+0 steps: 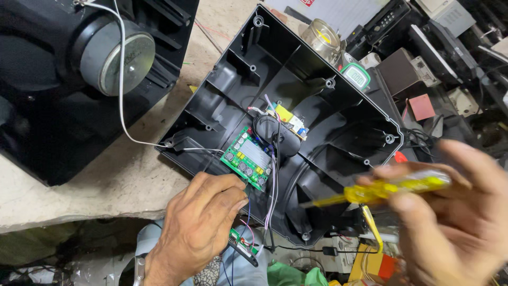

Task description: The person uses a screwdriver to adjust components on a circuit board inside a black plastic enclosure. They then use pliers to cut a wire and continue adjusting connections on the board.

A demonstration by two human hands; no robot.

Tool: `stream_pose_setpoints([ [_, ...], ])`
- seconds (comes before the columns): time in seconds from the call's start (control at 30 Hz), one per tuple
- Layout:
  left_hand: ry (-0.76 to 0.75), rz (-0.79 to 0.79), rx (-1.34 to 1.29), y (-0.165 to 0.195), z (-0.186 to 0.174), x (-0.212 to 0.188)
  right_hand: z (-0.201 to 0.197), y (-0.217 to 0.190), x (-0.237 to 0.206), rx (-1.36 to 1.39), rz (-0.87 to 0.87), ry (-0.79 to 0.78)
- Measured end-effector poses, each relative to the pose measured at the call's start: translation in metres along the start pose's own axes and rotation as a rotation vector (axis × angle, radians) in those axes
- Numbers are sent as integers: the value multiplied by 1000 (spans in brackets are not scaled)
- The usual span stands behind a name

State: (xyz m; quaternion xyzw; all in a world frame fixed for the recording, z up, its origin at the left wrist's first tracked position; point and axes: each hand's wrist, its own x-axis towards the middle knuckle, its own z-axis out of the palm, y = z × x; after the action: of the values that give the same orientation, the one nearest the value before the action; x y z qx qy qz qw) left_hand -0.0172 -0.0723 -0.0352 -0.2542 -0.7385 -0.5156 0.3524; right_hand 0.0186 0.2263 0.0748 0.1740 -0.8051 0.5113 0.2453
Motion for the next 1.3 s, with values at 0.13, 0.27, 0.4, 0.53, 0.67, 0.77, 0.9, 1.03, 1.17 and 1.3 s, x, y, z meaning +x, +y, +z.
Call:
stream_pose_setpoints([
  [0.13, -6, -16, -3, 2, -2, -1, 77, -25, 39, -207, -70, -251],
  [0.27, 17, 20, 1, 1, -4, 1, 100, -23, 55, -244, -103, -317],
  [0.4, 5, 13, -10, -1, -7, 1, 101, -15, 53, -225, -107, -351],
  [0.53, 4, 17, -24, -2, -6, 0, 100, -11, 53, -262, -97, -350],
  [0.67, -3, 9, -16, -3, -7, 0, 100, -11, 54, -270, -100, -359],
  [0.77, -5, 22, -25, -3, -7, 1, 101, -12, 55, -286, -128, -358],
  [0.9, -2, 14, -20, -3, -7, 1, 103, -15, 57, -392, -253, -340],
  [1.03, -6, 10, -20, -3, -7, 1, 101, -17, 58, -379, -421, -430],
  [1.17, -10, 0, -15, -3, -7, 1, 105, -12, 57, -333, -347, -360],
  [1.3, -8, 2, -7, -3, -7, 1, 106, -9, 57, -403, -266, -283],
])
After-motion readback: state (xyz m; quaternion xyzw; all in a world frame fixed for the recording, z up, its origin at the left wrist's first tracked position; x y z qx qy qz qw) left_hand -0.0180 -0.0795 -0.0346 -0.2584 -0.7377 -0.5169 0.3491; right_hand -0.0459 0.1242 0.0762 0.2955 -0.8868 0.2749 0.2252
